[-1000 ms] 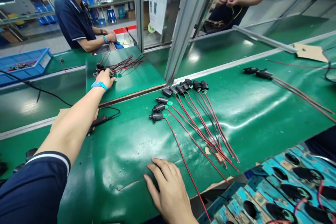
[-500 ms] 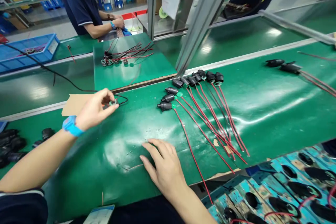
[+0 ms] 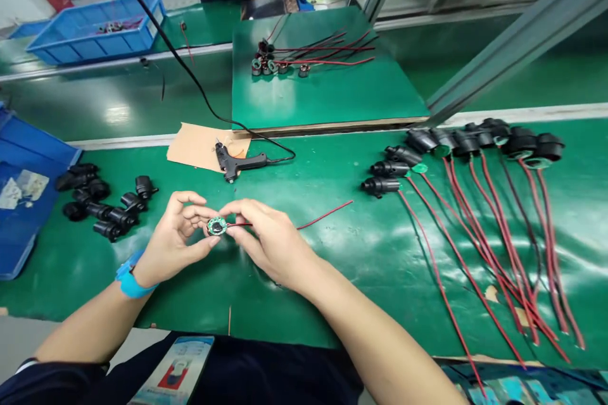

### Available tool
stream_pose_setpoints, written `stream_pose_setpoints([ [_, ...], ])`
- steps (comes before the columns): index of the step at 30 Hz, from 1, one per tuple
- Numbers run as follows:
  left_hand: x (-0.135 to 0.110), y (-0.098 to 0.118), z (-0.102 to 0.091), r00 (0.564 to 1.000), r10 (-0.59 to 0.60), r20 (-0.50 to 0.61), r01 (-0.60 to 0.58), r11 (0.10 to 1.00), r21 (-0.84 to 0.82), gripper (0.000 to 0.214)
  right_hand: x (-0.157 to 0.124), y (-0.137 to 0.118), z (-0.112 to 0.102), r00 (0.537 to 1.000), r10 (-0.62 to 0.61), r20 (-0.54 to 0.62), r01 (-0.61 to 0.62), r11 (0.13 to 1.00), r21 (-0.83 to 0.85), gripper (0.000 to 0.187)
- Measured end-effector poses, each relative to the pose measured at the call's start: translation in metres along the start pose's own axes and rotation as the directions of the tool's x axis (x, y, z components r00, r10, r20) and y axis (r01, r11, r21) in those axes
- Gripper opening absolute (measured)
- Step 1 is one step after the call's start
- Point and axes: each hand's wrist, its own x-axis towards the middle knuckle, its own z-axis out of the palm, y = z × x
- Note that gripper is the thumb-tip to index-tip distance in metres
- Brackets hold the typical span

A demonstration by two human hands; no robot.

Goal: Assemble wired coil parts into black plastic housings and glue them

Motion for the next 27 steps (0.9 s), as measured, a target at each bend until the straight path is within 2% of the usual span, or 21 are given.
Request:
stream_pose_setpoints([
  [4,-0.002,0.001,-0.001,0.990,-0.089,0.106,0.101,0.987,-0.123,0.049,-0.002,0.000,-0.001,0.973,0.217,0.085,-0.232,0.936,0.267,0.023],
  [8,-0.002,0.002,0.000,0.975,-0.156,0.158,0.186,0.962,-0.199,0.056,-0.002,0.005,-0.001,0.933,0.304,0.195,-0.358,0.842,0.403,0.035],
  [11,0.000,0.002,0.002,0.965,-0.207,0.161,0.244,0.934,-0.263,0.065,-0.004,0.008,-0.002,0.918,0.319,0.237,-0.392,0.821,0.414,0.039],
  [15,0.002,0.000,0.006,0.968,-0.216,0.130,0.245,0.928,-0.280,0.079,-0.006,0.009,-0.002,0.908,0.367,0.204,-0.417,0.845,0.335,0.041],
  [18,0.001,-0.004,0.009,0.988,-0.138,0.062,0.149,0.964,-0.220,0.076,-0.005,0.006,-0.001,0.911,0.380,0.160,-0.412,0.861,0.297,0.037],
  [21,-0.001,-0.008,0.007,0.999,0.009,0.052,0.000,0.986,-0.167,0.056,-0.003,0.004,-0.002,0.914,0.381,0.136,-0.405,0.867,0.291,0.033],
  [23,0.001,-0.008,0.000,0.985,0.103,0.140,-0.090,0.991,-0.097,0.041,-0.003,0.005,-0.003,0.912,0.382,0.148,-0.409,0.867,0.284,0.030],
  [25,0.003,-0.005,-0.008,0.946,0.190,0.264,-0.206,0.978,0.036,0.027,-0.004,0.007,-0.004,0.910,0.379,0.170,-0.413,0.869,0.271,0.030],
  [27,0.005,-0.002,-0.015,0.902,0.246,0.355,-0.326,0.927,0.187,0.017,-0.005,0.009,-0.006,0.907,0.374,0.195,-0.414,0.874,0.253,0.033],
])
